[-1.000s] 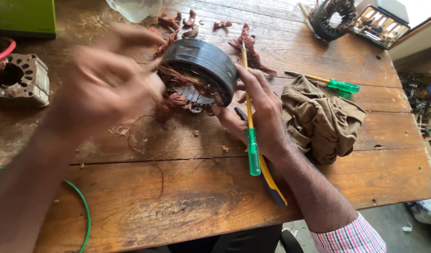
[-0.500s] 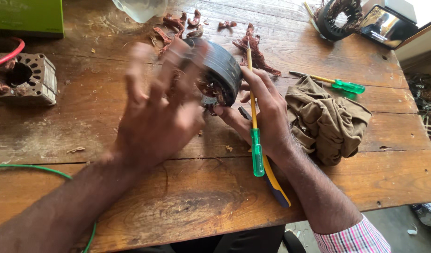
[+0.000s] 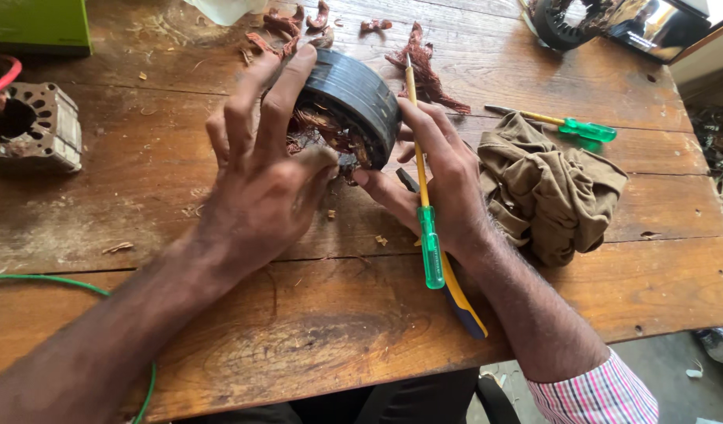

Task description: The person holds a burnt electric motor stator on a wooden workbench and uses a small screwdriver-like tool to pry and scrape burnt winding insulation out of the stator slots, pulling out charred insulation fragments by hand and dropping them on the table while rotating the stator to reach different slots.

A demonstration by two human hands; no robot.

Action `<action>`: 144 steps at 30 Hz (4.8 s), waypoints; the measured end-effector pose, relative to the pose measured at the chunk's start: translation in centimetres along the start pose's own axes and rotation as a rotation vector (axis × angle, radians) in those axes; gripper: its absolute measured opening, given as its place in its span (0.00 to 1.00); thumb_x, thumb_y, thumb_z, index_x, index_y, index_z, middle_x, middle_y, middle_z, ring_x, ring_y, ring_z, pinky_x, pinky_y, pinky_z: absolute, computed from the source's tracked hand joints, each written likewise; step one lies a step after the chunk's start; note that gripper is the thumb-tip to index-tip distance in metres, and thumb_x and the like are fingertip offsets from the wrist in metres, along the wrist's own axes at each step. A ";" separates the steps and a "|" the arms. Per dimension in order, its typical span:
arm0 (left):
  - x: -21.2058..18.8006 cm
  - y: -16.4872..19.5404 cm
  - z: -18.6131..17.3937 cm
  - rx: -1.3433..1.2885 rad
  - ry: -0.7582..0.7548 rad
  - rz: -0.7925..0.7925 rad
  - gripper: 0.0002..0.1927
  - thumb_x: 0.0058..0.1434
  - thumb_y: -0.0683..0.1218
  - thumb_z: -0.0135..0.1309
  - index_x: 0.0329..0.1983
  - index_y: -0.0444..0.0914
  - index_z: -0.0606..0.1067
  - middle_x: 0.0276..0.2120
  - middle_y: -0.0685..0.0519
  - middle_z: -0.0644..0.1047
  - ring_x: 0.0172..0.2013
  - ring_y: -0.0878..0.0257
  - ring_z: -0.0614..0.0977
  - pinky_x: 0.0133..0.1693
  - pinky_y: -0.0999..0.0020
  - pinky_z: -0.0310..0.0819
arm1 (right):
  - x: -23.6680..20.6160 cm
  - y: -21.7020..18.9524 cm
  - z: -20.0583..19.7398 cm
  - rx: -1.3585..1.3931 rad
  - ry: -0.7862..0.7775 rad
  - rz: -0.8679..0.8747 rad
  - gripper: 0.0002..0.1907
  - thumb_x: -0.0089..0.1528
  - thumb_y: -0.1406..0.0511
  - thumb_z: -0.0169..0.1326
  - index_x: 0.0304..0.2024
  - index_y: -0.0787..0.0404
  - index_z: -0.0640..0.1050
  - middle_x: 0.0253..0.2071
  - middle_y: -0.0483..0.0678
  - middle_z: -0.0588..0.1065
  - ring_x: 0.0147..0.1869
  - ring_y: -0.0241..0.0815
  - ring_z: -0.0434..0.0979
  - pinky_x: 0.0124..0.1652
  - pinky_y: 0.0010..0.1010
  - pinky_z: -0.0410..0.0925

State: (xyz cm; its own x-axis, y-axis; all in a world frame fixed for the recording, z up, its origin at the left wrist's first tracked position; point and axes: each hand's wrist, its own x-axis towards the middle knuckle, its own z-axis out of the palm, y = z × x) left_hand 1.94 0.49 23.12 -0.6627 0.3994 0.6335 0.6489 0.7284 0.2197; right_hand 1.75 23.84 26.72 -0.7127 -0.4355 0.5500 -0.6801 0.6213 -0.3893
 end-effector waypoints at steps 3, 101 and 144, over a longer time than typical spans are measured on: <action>0.5 -0.2 -2.0 0.032 -0.119 0.066 0.15 0.66 0.53 0.64 0.32 0.38 0.84 0.76 0.43 0.47 0.74 0.45 0.46 0.68 0.29 0.52 | 0.0 0.1 -0.2 -0.007 -0.009 0.002 0.38 0.63 0.63 0.70 0.69 0.68 0.65 0.62 0.56 0.71 0.60 0.46 0.79 0.49 0.32 0.76; 2.3 -2.7 -4.3 -0.097 0.170 0.291 0.24 0.54 0.56 0.75 0.38 0.39 0.74 0.67 0.40 0.61 0.66 0.44 0.57 0.65 0.41 0.67 | 0.0 -0.4 -0.2 -0.027 0.025 0.024 0.37 0.60 0.63 0.71 0.65 0.68 0.68 0.59 0.55 0.73 0.59 0.48 0.82 0.55 0.36 0.76; 0.0 -0.1 -0.5 0.355 0.023 0.145 0.15 0.63 0.58 0.65 0.37 0.43 0.83 0.77 0.53 0.53 0.74 0.49 0.49 0.68 0.42 0.47 | 0.6 -0.9 -0.3 -0.007 0.020 0.083 0.37 0.58 0.63 0.70 0.64 0.69 0.69 0.58 0.56 0.73 0.57 0.48 0.81 0.51 0.36 0.76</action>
State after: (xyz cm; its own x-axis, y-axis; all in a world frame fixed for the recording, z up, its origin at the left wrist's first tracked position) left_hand 2.11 0.15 23.51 -0.5624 0.5031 0.6562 0.5634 0.8140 -0.1413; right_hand 1.99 23.23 27.60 -0.7630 -0.3688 0.5308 -0.6174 0.6591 -0.4294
